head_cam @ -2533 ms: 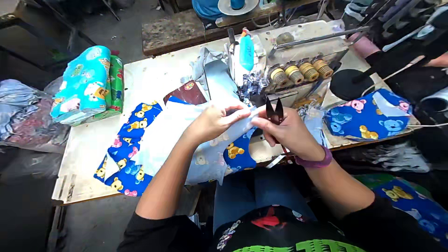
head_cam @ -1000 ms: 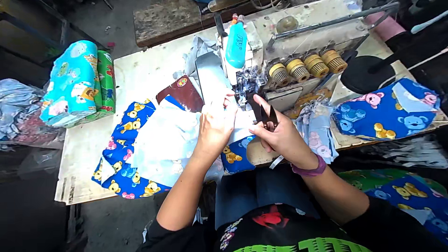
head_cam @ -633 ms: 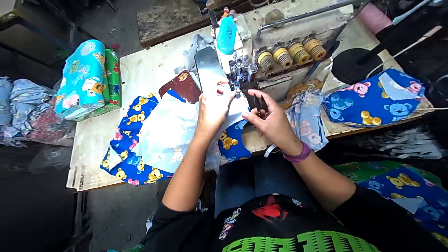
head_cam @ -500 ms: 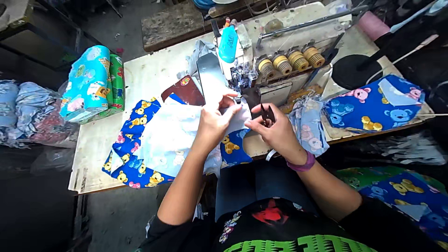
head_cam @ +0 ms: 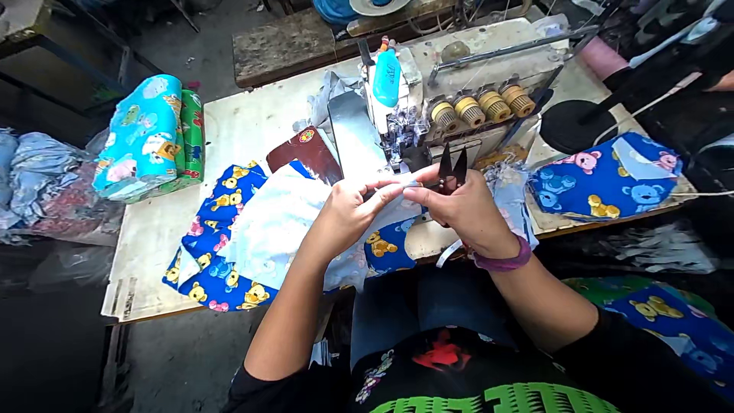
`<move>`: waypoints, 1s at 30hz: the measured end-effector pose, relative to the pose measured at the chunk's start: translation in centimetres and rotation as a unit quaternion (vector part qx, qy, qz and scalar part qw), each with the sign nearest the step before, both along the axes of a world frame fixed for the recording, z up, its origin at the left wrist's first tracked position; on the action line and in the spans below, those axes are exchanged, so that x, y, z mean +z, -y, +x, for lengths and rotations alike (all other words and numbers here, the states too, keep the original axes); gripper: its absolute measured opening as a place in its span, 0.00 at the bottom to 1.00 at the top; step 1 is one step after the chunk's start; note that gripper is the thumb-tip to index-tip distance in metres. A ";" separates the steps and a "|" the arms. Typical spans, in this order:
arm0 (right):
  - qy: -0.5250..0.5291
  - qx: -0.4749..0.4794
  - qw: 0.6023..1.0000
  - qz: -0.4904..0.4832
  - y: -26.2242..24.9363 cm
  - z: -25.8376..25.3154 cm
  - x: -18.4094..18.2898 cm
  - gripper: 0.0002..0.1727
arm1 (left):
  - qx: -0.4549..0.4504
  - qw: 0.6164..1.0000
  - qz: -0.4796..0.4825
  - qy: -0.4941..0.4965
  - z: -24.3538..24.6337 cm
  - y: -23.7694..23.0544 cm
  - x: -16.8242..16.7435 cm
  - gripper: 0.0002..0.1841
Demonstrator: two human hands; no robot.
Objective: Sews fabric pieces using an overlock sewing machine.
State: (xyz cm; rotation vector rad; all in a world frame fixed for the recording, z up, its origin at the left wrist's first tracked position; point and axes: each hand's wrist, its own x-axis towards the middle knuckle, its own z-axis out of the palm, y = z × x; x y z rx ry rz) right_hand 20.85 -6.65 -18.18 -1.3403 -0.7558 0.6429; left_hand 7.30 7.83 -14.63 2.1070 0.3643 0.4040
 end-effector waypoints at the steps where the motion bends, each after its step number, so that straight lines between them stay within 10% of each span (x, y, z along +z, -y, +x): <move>1: 0.010 -0.001 1.000 0.000 0.0 -0.1 0.0 0.08 | 0.009 1.000 0.008 0.003 0.0 0.1 0.0 0.08; 24: -0.032 -0.001 0.999 0.009 0.8 0.0 -2.2 0.19 | 0.065 0.972 0.213 0.074 1.6 1.5 -2.3 0.10; 30: -0.186 0.045 0.981 0.009 0.4 0.4 -1.3 0.05 | 0.035 0.989 0.120 0.082 1.0 1.4 -2.3 0.08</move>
